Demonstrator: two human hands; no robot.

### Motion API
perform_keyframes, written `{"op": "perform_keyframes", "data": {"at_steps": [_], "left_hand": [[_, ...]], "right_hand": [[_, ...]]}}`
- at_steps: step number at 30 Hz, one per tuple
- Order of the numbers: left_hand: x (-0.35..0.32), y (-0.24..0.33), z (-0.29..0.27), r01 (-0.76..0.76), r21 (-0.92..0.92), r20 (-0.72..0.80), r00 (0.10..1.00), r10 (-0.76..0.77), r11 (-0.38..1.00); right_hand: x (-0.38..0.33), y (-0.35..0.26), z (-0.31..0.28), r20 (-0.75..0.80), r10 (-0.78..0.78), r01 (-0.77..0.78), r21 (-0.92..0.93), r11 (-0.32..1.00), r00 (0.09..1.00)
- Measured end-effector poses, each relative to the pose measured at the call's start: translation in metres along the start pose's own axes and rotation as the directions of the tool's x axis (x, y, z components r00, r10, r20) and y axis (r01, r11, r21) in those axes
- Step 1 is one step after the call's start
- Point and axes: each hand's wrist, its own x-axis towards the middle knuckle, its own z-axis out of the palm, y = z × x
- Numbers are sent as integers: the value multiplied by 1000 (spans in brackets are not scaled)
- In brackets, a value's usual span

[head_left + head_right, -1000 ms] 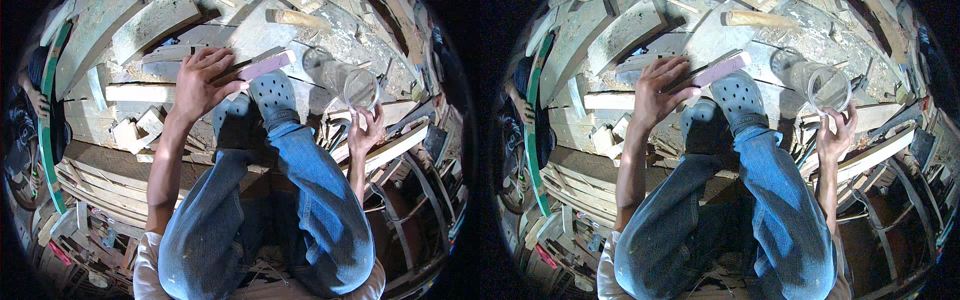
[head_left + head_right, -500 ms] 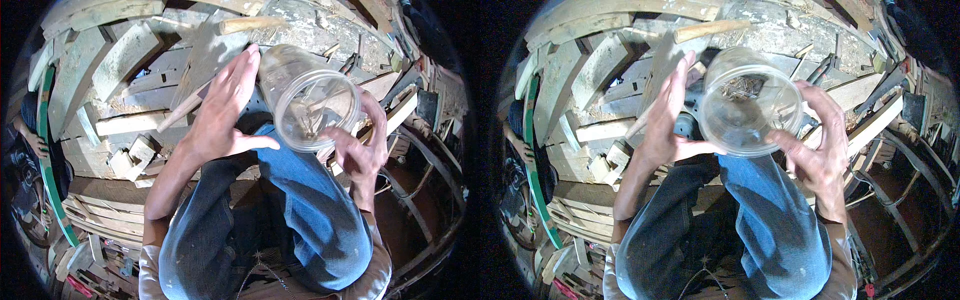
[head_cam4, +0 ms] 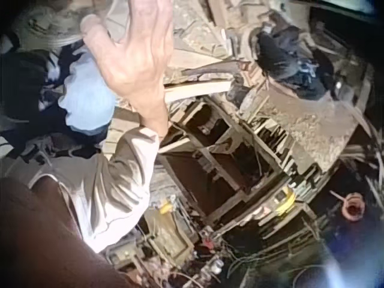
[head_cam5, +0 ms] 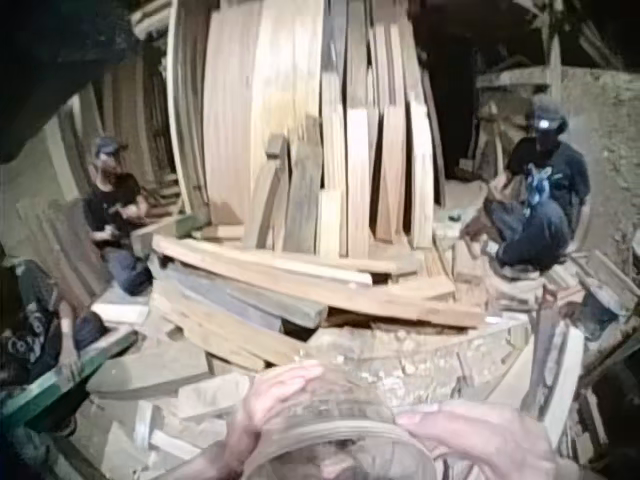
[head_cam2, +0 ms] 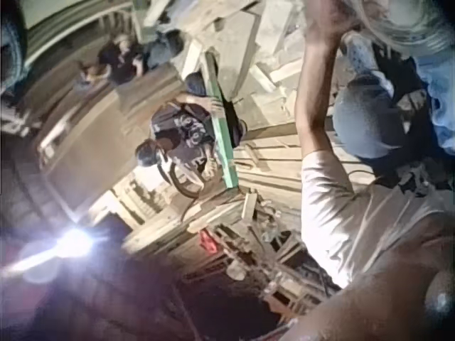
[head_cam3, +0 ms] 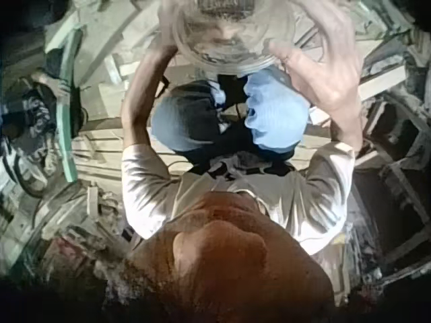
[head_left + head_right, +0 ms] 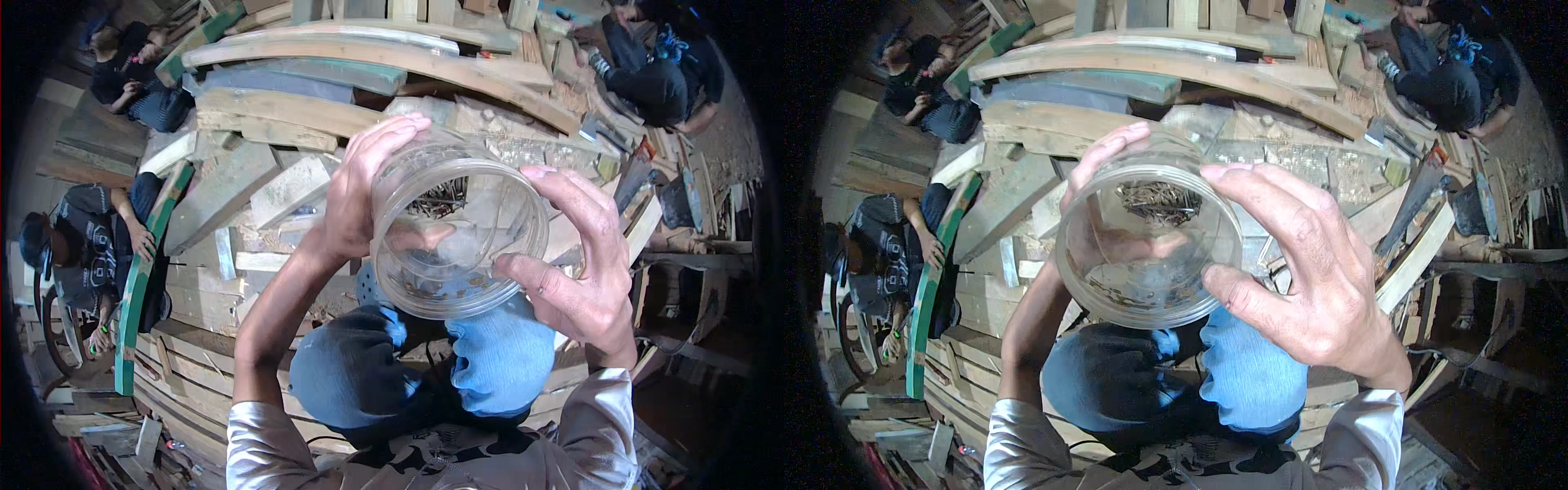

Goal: The person sands a small wooden piece, uses a hammer to drive a nail into a wooden assembly, and reaches into a jar to retrieve another nail.

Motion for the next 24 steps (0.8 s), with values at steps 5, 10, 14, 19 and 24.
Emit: {"op": "perform_keyframes", "data": {"at_steps": [5,10,14,19,24], "left_hand": [[22,45,-12,-126,128,-67,989,136,984],[30,74,-24,-238,371,-43,961,273,898],[23,84,-22,-232,434,-82,952,295,870],[13,85,-20,-246,564,-85,932,352,788],[15,88,-6,-261,548,-137,909,393,795]], "right_hand": [[5,-39,-52,-8,-81,80,-57,995,997],[3,-71,-80,-36,-89,91,64,994,995],[17,-88,-75,105,-132,119,126,985,986],[41,-83,-55,351,-97,105,-4,995,932],[55,-63,-23,579,-142,232,-83,969,803]]}}
